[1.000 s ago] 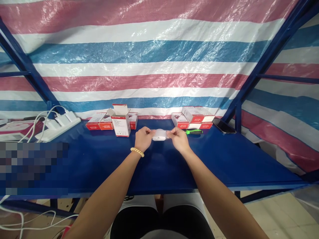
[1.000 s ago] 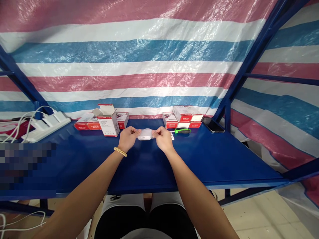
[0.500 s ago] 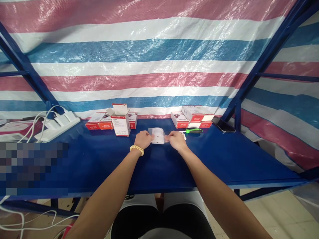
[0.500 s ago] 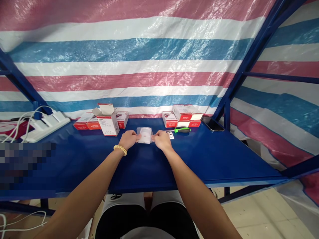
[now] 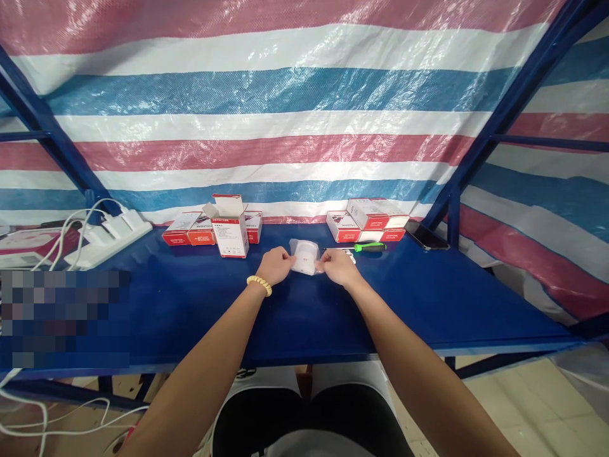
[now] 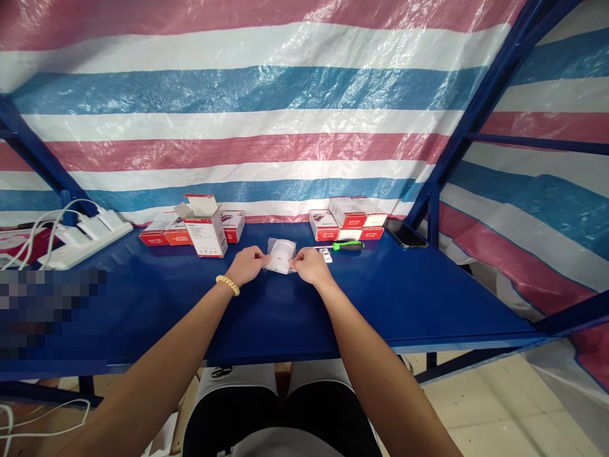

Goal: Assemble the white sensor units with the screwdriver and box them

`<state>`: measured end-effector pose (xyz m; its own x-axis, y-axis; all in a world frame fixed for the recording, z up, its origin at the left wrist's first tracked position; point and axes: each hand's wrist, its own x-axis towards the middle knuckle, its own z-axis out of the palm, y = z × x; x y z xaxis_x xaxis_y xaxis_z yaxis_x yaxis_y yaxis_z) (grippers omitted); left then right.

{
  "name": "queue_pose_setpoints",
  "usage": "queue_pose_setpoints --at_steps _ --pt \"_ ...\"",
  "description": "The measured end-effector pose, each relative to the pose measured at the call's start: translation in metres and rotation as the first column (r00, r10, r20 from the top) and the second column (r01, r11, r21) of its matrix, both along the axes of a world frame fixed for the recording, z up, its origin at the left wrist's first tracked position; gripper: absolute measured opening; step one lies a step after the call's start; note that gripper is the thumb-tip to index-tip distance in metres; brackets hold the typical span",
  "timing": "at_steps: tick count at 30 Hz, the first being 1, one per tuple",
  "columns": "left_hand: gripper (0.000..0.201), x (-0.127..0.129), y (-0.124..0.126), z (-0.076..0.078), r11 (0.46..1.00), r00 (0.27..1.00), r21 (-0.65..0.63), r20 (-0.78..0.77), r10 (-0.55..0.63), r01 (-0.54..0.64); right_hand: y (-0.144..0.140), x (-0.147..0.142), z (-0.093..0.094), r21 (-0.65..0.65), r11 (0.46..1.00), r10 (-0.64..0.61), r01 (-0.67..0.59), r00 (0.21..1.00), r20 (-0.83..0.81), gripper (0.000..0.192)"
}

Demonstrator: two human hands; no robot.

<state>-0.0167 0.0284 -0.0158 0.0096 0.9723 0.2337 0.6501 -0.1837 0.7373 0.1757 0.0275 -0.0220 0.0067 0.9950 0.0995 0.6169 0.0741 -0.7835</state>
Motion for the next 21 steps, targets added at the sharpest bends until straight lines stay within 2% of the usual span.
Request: queue_pose_setpoints --at_steps 2,4,7,12,17,19,21 --pt "0.026 0.003 -0.002 0.000 1.000 0.999 -0.003 0.038 -0.020 0.020 0.000 0.000 -0.001 0.005 1.000 0.002 -0.002 1.000 -0.001 0.018" --pt "0.025 0.006 -0.004 0.000 0.997 0.995 -0.065 0.098 -0.023 0.029 0.001 0.001 -0.002 0.007 1.000 0.009 -0.009 1.000 -0.002 0.018" --pt "0.024 0.009 -0.006 0.001 0.987 0.982 -0.158 0.187 -0.003 0.034 0.002 0.001 -0.003 0.011 1.000 0.029 -0.029 1.000 -0.011 0.018" --pt "0.022 0.012 -0.004 -0.001 0.973 0.965 -0.229 0.255 0.055 0.005 0.001 0.000 -0.003 -0.012 0.999 0.052 -0.053 0.998 -0.043 0.018" --pt "0.022 0.014 0.000 -0.006 0.995 0.960 -0.099 0.279 0.025 0.003 -0.002 -0.001 -0.001 -0.061 0.996 0.054 -0.058 0.996 -0.067 0.017" --pt "0.023 0.014 0.001 -0.009 0.997 0.935 -0.079 0.353 0.025 0.003 -0.003 -0.001 0.001 -0.070 0.995 0.063 -0.068 0.995 -0.081 0.016" --pt "0.025 0.015 0.003 -0.010 0.994 0.874 -0.112 0.484 0.044 0.012 -0.005 -0.002 0.003 -0.072 0.993 0.083 -0.090 0.991 -0.102 0.013"
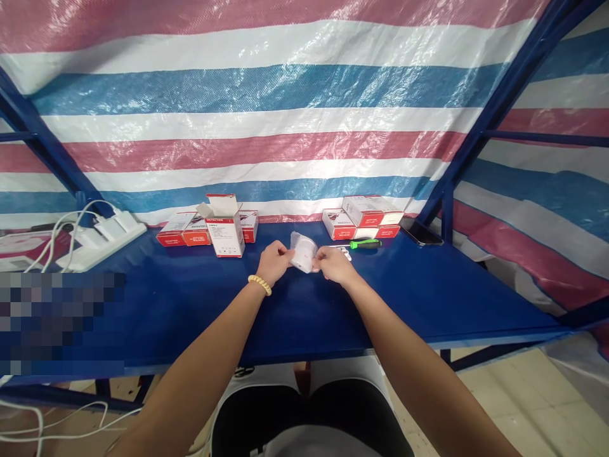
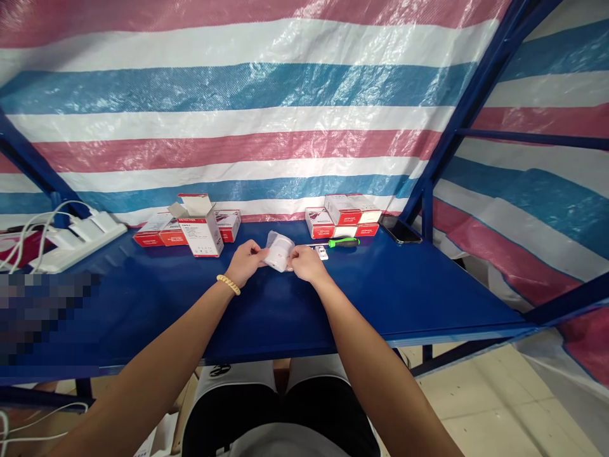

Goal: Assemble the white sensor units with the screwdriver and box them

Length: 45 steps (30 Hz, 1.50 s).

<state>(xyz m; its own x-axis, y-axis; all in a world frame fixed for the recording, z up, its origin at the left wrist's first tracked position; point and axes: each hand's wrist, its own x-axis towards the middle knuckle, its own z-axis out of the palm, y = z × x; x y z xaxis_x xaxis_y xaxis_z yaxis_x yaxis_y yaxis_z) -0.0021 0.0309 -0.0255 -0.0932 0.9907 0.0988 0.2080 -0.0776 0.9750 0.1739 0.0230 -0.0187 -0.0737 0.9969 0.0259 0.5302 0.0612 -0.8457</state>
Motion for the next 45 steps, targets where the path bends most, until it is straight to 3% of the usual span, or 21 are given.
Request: queue_pose_setpoints --at_steps 4,7,9,11,14,17,20,23,26,29,33,37,40,42,43,44,45 --pt "0.032 0.000 0.001 0.001 0.999 0.953 -0.046 0.301 0.022 -0.008 0.001 -0.002 0.001 0.105 0.994 0.051 -0.033 0.984 -0.173 0.012" --pt "0.036 -0.001 0.000 0.004 0.999 0.904 0.015 0.427 0.023 -0.033 0.003 -0.004 -0.002 0.200 0.980 0.039 0.012 0.968 -0.250 0.019" --pt "0.041 -0.001 -0.001 0.007 0.996 0.863 0.088 0.505 -0.031 -0.016 0.005 -0.005 -0.004 0.162 0.986 0.024 0.030 0.946 -0.323 0.024" --pt "0.044 -0.003 -0.003 0.011 0.985 0.804 0.157 0.575 -0.154 0.077 0.004 -0.005 -0.004 0.109 0.994 0.049 0.003 0.883 -0.467 0.030" --pt "0.044 -0.008 -0.007 0.017 0.935 0.689 0.210 0.633 -0.354 0.287 0.001 -0.004 -0.001 0.150 0.985 0.159 -0.081 0.751 -0.641 0.035" --pt "0.044 -0.012 -0.010 0.022 0.907 0.631 0.223 0.659 -0.410 0.357 -0.003 -0.002 0.003 0.214 0.964 0.261 -0.158 0.713 -0.650 0.035" --pt "0.046 -0.012 -0.009 0.022 0.941 0.666 0.189 0.668 -0.332 0.280 -0.003 -0.003 0.002 0.203 0.966 0.252 -0.162 0.770 -0.586 0.037" --pt "0.048 -0.010 -0.007 0.019 0.979 0.756 0.097 0.623 -0.198 0.177 -0.001 -0.004 -0.002 0.176 0.984 0.099 -0.018 0.881 -0.462 0.044" --pt "0.048 -0.009 -0.007 0.016 0.986 0.826 0.024 0.542 -0.153 0.166 0.000 -0.002 -0.007 0.252 0.962 -0.018 0.102 0.949 -0.316 0.073" --pt "0.044 -0.008 -0.008 0.014 0.976 0.876 -0.020 0.445 -0.186 0.217 -0.003 0.003 -0.009 0.352 0.935 0.005 0.049 0.989 -0.151 0.111" --pt "0.040 -0.008 -0.009 0.013 0.959 0.905 -0.009 0.331 -0.266 0.285 -0.009 0.005 -0.005 0.345 0.931 0.113 -0.119 0.993 0.037 0.133" --pt "0.038 -0.007 -0.011 0.015 0.940 0.896 0.043 0.288 -0.337 0.340 -0.012 0.003 0.000 0.311 0.942 0.127 -0.123 0.992 0.005 0.130" --pt "0.038 -0.006 -0.015 0.023 0.926 0.857 0.105 0.351 -0.376 0.363 -0.011 0.001 0.002 0.318 0.945 0.131 -0.074 0.978 -0.162 0.120" --pt "0.037 -0.007 -0.017 0.030 0.952 0.876 0.199 0.382 -0.296 0.234 -0.010 0.000 0.003 0.323 0.945 0.154 -0.044 0.935 -0.321 0.110" --pt "0.036 -0.009 -0.016 0.033 0.964 0.915 0.257 0.368 -0.162 0.068 -0.008 0.000 0.003 0.327 0.945 0.159 -0.024 0.906 -0.391 0.103" --pt "0.035 -0.013 -0.015 0.036 0.934 0.939 0.322 0.341 0.041 -0.158 -0.007 0.001 0.003 0.329 0.944 0.154 0.003 0.880 -0.450 0.097" --pt "0.035 -0.018 -0.014 0.038 0.830 0.908 0.390 0.292 0.300 -0.399 -0.005 0.001 0.003 0.325 0.945 0.137 0.038 0.857 -0.497 0.092"
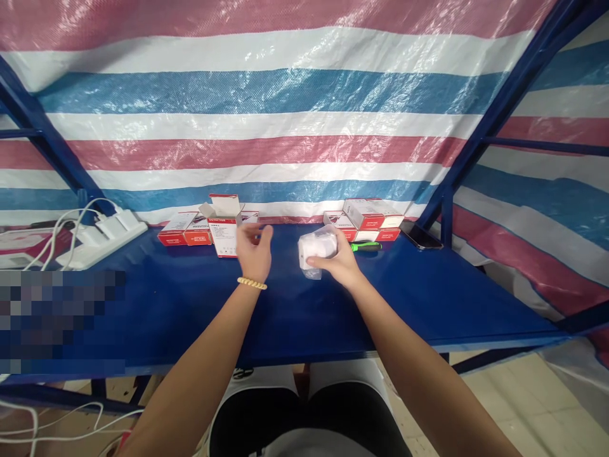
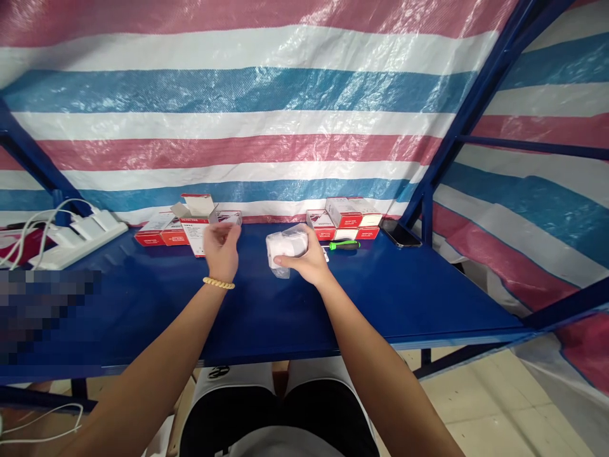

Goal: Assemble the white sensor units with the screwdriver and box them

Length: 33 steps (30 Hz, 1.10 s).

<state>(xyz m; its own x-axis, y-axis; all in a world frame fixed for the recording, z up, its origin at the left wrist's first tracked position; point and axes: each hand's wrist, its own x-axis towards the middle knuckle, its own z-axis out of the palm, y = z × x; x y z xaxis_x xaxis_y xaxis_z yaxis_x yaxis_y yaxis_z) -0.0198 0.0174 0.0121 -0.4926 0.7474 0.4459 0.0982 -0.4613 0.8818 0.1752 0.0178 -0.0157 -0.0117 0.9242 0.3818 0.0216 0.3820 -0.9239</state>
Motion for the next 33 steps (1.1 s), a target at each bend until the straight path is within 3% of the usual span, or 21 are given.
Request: queue_pose_setpoints --at_steps 1,2,3,5,7,11,14,16,18,20,24,29,33 --pt "0.041 -0.006 0.003 0.001 0.956 0.954 0.049 -0.069 0.292 -0.289 0.002 0.000 0.000 -0.011 1.000 -0.028 0.027 0.999 -0.045 0.089" --pt "0.051 -0.013 0.006 0.002 0.870 0.859 0.078 -0.133 0.493 -0.487 0.003 0.001 0.000 -0.027 0.998 -0.058 0.056 0.995 -0.084 0.088" --pt "0.063 -0.020 0.009 0.001 0.792 0.770 0.064 -0.199 0.606 -0.607 0.005 0.001 0.000 -0.043 0.996 -0.088 0.083 0.989 -0.120 0.088" --pt "0.085 -0.032 0.017 -0.001 0.693 0.672 -0.047 -0.298 0.678 -0.720 0.006 0.001 0.001 -0.061 0.990 -0.139 0.131 0.975 -0.172 0.090" --pt "0.102 -0.040 0.024 -0.006 0.670 0.676 -0.164 -0.364 0.641 -0.724 0.006 0.000 0.002 -0.068 0.984 -0.175 0.165 0.966 -0.190 0.090" --pt "0.112 -0.050 0.032 -0.012 0.709 0.774 -0.337 -0.408 0.484 -0.620 0.004 0.000 0.003 -0.073 0.977 -0.212 0.201 0.959 -0.186 0.093" --pt "0.095 -0.051 0.029 -0.013 0.754 0.846 -0.409 -0.388 0.366 -0.514 0.006 0.002 0.001 -0.054 0.972 -0.236 0.230 0.957 -0.171 0.092" --pt "0.083 -0.047 0.024 -0.013 0.804 0.839 -0.344 -0.444 0.315 -0.485 0.009 0.004 -0.002 -0.034 0.967 -0.256 0.254 0.955 -0.148 0.090" --pt "0.077 -0.038 0.018 -0.014 0.859 0.760 -0.191 -0.581 0.292 -0.476 0.011 0.007 -0.005 -0.002 0.957 -0.289 0.290 0.953 -0.087 0.092" --pt "0.076 -0.027 0.012 -0.017 0.904 0.633 -0.046 -0.729 0.262 -0.426 0.011 0.010 -0.006 0.038 0.940 -0.339 0.338 0.941 0.013 0.095" --pt "0.077 -0.010 0.005 -0.023 0.955 0.455 0.000 -0.879 0.142 -0.296 0.006 0.010 -0.004 0.069 0.884 -0.467 0.463 0.860 0.204 0.101" --pt "0.074 -0.008 0.002 -0.023 0.976 0.383 -0.017 -0.921 0.070 -0.219 0.003 0.006 -0.001 0.088 0.864 -0.490 0.495 0.787 0.374 0.104" --pt "0.073 -0.010 0.001 -0.022 0.979 0.338 -0.024 -0.940 0.047 -0.201 0.006 0.008 -0.004 0.117 0.848 -0.516 0.516 0.756 0.404 0.102"
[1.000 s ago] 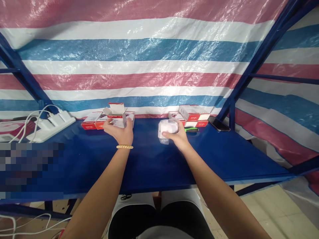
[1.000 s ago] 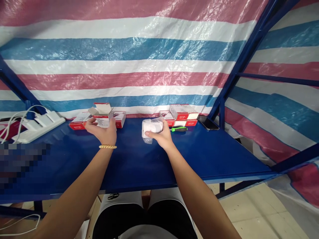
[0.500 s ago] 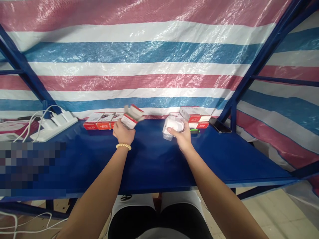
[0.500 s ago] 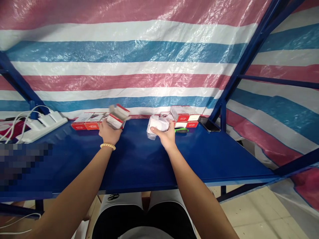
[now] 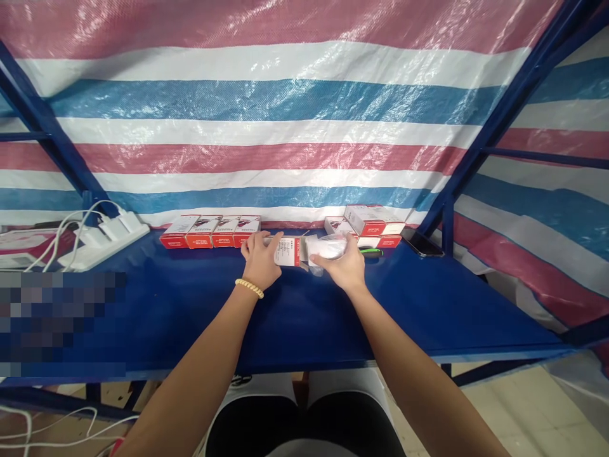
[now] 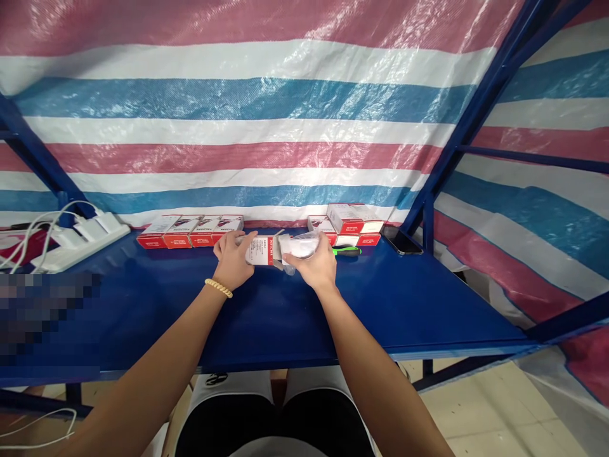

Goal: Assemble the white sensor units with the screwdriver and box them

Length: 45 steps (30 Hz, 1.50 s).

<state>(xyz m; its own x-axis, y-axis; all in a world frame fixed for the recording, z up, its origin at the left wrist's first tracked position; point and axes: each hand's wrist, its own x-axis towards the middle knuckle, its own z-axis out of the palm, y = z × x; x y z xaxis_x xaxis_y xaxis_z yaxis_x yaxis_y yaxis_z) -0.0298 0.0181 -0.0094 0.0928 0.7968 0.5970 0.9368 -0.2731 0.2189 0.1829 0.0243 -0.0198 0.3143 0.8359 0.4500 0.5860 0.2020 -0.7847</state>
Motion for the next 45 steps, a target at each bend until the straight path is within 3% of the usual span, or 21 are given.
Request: queue_pose_setpoints --at_steps 5,9,18,21,26,32,36,41,43,45 --pt "0.072 0.006 -0.004 0.000 1.000 0.998 0.007 -0.062 -0.024 0.025 -0.004 0.002 0.004 -0.067 0.994 -0.082 0.089 0.992 0.100 0.098" --pt "0.070 0.012 -0.007 -0.001 0.996 0.996 -0.013 -0.010 -0.090 0.090 -0.006 0.005 0.007 -0.088 0.988 -0.113 0.127 0.983 0.143 0.099" --pt "0.073 0.012 -0.005 -0.005 0.986 0.987 -0.052 0.014 -0.160 0.160 -0.003 0.003 0.002 -0.101 0.995 0.023 -0.025 1.000 -0.017 0.105" --pt "0.079 0.012 -0.005 -0.004 0.982 0.981 -0.046 0.086 -0.176 0.181 0.003 0.003 -0.005 0.021 0.994 0.106 -0.104 0.984 -0.145 0.102" --pt "0.083 0.010 -0.003 -0.003 0.984 0.974 -0.047 0.155 -0.165 0.174 0.013 0.003 -0.016 0.129 0.977 0.198 -0.169 0.943 -0.268 0.090" --pt "0.080 0.013 -0.004 -0.005 0.978 0.975 -0.048 0.104 -0.197 0.203 0.008 0.000 -0.009 0.059 0.971 0.237 -0.230 0.916 -0.322 0.072" --pt "0.083 0.014 -0.005 -0.004 0.990 0.982 -0.038 0.134 -0.133 0.139 0.004 -0.002 -0.003 0.068 0.968 0.250 -0.241 0.911 -0.329 0.059" --pt "0.086 0.012 -0.005 -0.003 0.991 0.984 -0.049 0.134 -0.115 0.122 -0.005 -0.002 0.002 0.100 0.883 0.470 -0.459 0.856 -0.217 0.047" --pt "0.086 0.011 -0.005 -0.004 0.990 0.984 -0.044 0.126 -0.128 0.134 -0.009 -0.001 0.004 0.102 0.816 0.577 -0.569 0.792 -0.200 0.048" --pt "0.087 0.009 -0.004 -0.006 0.985 0.981 -0.031 0.105 -0.166 0.170 -0.012 0.000 0.005 0.089 0.713 0.695 -0.695 0.686 -0.216 0.050"
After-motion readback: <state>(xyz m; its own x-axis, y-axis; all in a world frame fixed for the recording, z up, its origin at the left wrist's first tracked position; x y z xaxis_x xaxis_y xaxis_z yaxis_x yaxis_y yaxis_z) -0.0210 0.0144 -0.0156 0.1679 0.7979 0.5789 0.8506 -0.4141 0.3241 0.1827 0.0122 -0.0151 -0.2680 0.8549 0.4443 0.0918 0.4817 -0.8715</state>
